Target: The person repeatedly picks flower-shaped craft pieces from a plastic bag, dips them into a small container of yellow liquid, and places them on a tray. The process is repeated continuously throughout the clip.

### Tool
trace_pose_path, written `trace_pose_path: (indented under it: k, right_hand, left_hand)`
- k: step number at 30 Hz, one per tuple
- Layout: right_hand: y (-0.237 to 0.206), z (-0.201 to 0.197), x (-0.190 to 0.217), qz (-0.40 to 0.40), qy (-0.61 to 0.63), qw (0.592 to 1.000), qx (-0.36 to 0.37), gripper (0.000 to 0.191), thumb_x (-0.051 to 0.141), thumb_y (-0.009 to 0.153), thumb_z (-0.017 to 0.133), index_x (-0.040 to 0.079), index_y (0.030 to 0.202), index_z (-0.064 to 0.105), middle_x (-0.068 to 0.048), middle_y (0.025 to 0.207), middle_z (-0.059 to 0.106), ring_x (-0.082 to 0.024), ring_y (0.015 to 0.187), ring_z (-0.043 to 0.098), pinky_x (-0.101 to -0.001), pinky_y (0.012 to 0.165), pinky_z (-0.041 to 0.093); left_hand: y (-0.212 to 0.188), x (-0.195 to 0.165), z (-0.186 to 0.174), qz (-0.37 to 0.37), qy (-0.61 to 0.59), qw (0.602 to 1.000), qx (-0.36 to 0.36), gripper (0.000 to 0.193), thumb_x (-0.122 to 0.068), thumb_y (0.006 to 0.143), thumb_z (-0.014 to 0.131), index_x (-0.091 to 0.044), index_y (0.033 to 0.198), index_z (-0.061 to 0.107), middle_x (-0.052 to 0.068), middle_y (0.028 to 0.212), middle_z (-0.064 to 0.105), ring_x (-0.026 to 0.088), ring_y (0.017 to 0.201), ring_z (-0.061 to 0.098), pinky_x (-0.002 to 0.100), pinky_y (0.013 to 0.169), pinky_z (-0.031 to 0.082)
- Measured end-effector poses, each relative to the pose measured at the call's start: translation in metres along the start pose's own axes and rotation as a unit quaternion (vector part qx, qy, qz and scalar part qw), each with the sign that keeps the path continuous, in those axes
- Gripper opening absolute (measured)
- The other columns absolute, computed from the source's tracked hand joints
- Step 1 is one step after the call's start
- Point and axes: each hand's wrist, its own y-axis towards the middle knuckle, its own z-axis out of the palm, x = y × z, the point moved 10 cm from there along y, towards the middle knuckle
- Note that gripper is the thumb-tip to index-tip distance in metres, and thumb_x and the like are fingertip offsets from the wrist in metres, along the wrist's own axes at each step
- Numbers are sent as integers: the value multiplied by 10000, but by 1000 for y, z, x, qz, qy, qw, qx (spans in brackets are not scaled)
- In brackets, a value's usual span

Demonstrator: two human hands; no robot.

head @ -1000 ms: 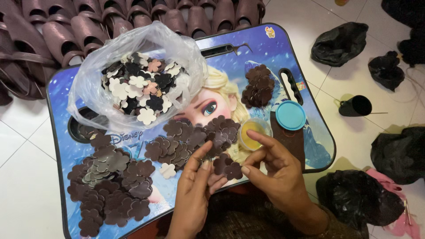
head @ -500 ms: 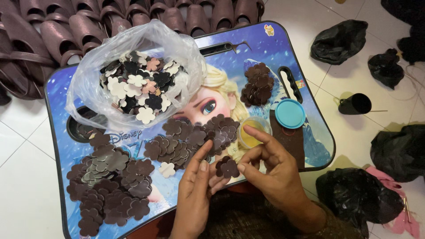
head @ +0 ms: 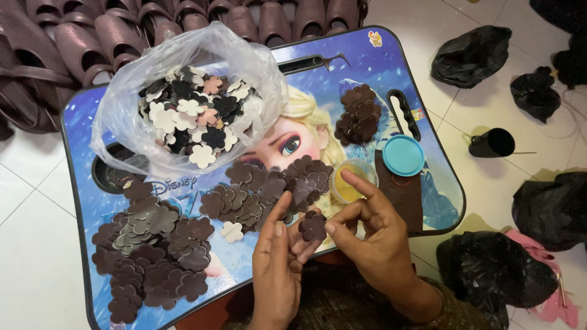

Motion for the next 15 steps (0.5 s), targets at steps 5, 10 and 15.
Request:
trace_pose_path:
  k: [5,10,15]
  right_hand:
    - [-1,0,2,-9,-17,1000,-8,811,1,815,786,3,1541,426,1,833,721,-25,717,540,-188,673,449]
    - [0,1,2,9,-37,999,-5,823,-6,792,788,17,1535,434,-2,823,736,-14,667,515,-176,620,436]
    - [3,1,0,46,-46,998,2,822,-10,771,779,42,1524,452,-4,810,755,3,598,481,-157,554,402]
  left_hand:
    - [0,-1,1,0,1,1000,14,558,-279,1063,352,-49,1571,329,255,1244,707,266,1123,718,402,978,586]
    - [2,-5,2,-7,23,999,28,594,-280,1061,352,-94,1615,245,256,1264,700,265,1116,721,399,971,589]
    - [2,-6,0,-30,60,997,34,652,-262,1041,378,-142,1638,147,231,1276,702,247,1105,718,381,939,589]
